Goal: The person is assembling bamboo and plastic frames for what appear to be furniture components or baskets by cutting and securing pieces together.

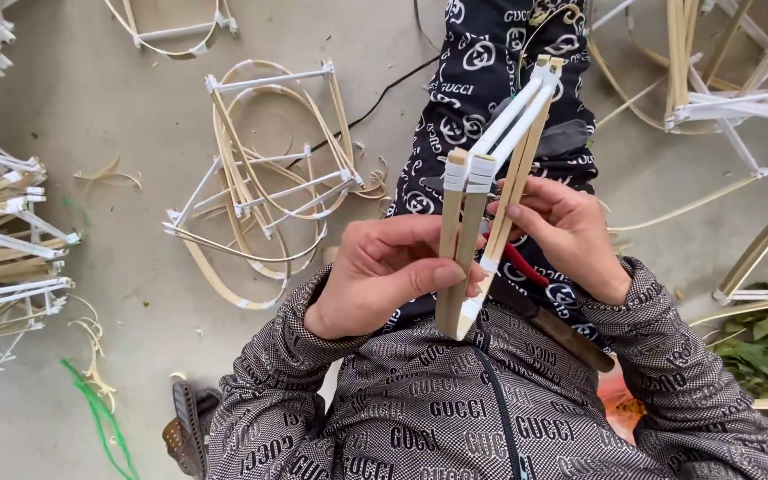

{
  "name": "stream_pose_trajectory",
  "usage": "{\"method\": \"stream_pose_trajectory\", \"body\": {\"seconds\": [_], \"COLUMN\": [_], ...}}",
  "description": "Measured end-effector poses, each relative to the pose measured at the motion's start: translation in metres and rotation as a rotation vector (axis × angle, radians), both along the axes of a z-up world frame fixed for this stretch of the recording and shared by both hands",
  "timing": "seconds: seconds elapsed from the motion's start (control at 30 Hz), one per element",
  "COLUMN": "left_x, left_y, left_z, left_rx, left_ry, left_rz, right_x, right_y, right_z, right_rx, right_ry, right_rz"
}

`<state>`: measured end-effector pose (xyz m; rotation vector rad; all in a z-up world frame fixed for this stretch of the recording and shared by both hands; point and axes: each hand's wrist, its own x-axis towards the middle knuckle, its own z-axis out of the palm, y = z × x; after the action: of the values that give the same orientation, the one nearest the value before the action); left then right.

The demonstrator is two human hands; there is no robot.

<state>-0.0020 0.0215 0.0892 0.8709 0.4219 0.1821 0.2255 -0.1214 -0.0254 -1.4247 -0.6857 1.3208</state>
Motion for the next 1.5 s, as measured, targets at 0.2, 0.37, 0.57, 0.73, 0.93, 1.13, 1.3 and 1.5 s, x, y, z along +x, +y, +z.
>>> {"method": "stream_pose_trajectory", "body": {"seconds": [0.2, 0.37, 0.57, 0.73, 0.93, 1.13, 1.3, 1.5], "left_x": [0.017, 0.035, 0.038, 0.036, 0.044, 0.036, 0.026, 0.026], "left_y": [0.007, -0.012, -0.033, -0.013, -0.015, -0.011, -0.009, -0.015], "left_z": [-0.033, -0.089, -0.131, -0.093, -0.089, -0.112, -0.124, -0.138], "left_rx": [-0.049, 0.704, 0.461, 1.085, 0.916, 0.873, -0.302, -0.455], "left_ry": [-0.111, 0.039, -0.033, 0.204, -0.003, 0.275, -0.222, -0.168], "left_rz": [0.038, 0.188, 0.284, 0.408, 0.16, 0.248, 0.145, 0.314], "right_x": [-0.008, -0.013, -0.015, -0.013, -0.024, -0.013, -0.011, -0.022], "right_y": [0.004, 0.0, -0.005, -0.002, -0.003, -0.006, -0.005, 0.003], "right_z": [0.017, 0.02, 0.024, 0.03, 0.025, 0.03, 0.027, 0.035], "right_rx": [0.033, 0.09, 0.157, 0.129, 0.135, 0.201, 0.237, 0.128], "right_ry": [-0.021, 0.0, 0.019, 0.074, 0.089, -0.011, -0.088, -0.269], "right_rz": [-0.052, -0.11, -0.129, -0.157, -0.149, -0.229, -0.302, -0.276]}}
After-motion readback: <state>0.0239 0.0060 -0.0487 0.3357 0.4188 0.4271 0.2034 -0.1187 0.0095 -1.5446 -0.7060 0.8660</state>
